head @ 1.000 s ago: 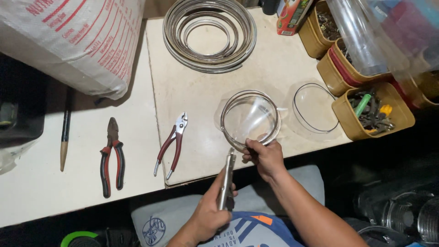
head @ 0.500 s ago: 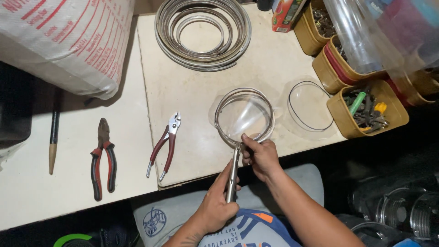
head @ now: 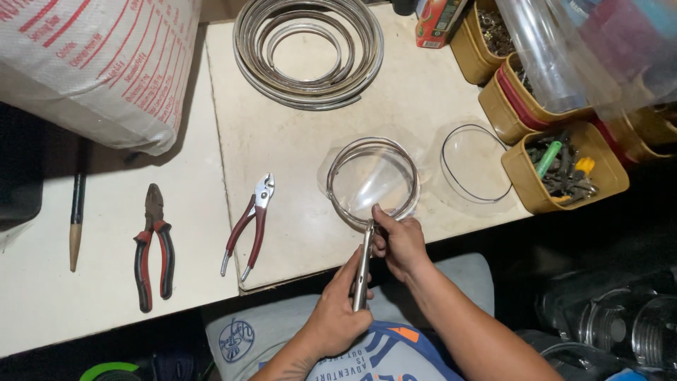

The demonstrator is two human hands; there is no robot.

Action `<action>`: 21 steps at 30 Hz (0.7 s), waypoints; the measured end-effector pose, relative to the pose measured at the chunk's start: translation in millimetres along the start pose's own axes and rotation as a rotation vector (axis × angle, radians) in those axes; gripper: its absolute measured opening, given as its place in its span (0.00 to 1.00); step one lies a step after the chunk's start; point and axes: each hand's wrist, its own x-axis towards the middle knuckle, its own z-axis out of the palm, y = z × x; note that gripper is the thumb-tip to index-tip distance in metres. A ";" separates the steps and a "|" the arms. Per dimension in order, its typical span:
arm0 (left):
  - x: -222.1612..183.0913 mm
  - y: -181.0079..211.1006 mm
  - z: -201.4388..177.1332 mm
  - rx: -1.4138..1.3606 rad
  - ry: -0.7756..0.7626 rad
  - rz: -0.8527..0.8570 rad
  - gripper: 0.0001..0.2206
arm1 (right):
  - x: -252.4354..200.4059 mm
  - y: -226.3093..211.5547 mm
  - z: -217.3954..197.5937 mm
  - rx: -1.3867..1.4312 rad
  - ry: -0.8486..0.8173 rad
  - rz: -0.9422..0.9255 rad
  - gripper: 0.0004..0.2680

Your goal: Assembling a metal mesh strainer by fitting and securing metal rings using pliers and clamps

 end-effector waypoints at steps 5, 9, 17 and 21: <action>1.5 -4.5 4.2 0.027 0.024 -0.009 0.45 | 5.0 4.2 -3.5 0.032 -0.032 -0.008 0.15; 0.9 1.4 7.6 0.157 0.060 -0.183 0.44 | 5.6 4.4 -4.3 0.028 -0.035 -0.010 0.15; -9.8 -19.9 -7.5 0.511 0.283 -0.041 0.14 | 6.3 10.8 -5.3 -0.017 0.027 -0.048 0.14; -10.9 -29.5 -27.1 0.589 0.466 0.006 0.09 | 9.9 12.4 -5.2 -0.010 0.105 -0.058 0.14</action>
